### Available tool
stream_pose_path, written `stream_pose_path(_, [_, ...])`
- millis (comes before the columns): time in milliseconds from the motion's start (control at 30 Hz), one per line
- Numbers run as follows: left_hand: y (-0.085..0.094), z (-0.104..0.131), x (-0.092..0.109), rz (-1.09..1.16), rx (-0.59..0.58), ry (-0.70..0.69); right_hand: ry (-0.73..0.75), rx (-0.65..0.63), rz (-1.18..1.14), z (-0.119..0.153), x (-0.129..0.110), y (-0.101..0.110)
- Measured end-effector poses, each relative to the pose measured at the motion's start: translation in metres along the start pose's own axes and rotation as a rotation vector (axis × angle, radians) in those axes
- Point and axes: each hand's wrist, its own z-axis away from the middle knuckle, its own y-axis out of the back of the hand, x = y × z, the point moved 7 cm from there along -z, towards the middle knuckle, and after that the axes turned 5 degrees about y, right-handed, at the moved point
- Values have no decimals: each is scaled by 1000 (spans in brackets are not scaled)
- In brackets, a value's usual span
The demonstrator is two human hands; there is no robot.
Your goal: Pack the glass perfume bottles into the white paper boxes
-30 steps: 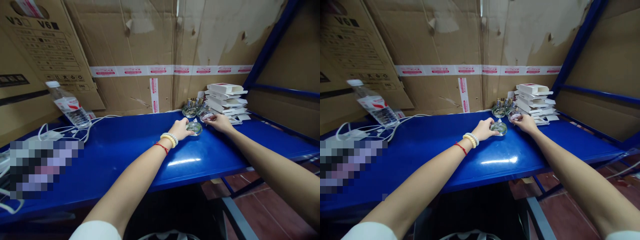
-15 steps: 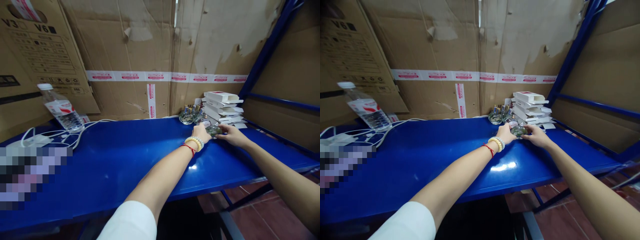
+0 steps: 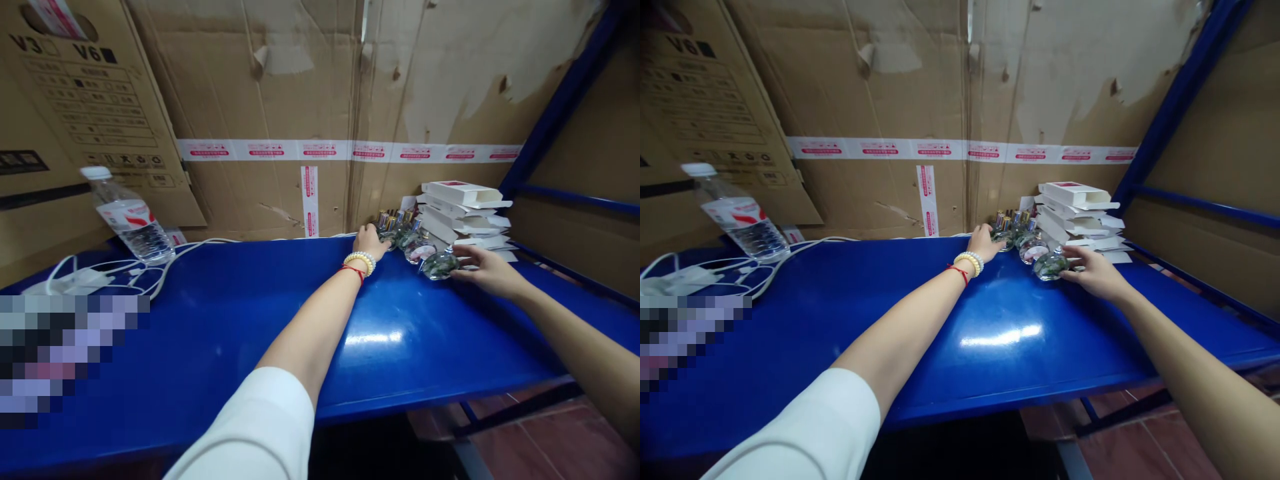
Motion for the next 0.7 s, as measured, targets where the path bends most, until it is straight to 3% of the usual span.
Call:
stream_pose_path(100, [-3, 1, 3, -26, 10, 26, -59, 114, -55, 9, -15, 12])
stream_pose_path(200, [-2, 3, 5, -19, 5, 62, -5, 290, 21, 16, -46, 24])
stream_pose_path(333, [-2, 3, 6, -6, -14, 81, 114, 374, 169, 6, -100, 13])
stream_pose_path(433, [-1, 6, 1, -13, -23, 81, 161, 276, 339, -18, -132, -16])
stream_pose_path(567, [14, 21, -11, -41, -50, 6, 85, 9, 524, -51, -141, -66])
stream_pose_path(700, [33, 43, -19, 2, -136, -112, 328, -203, 564, -56, -159, -115])
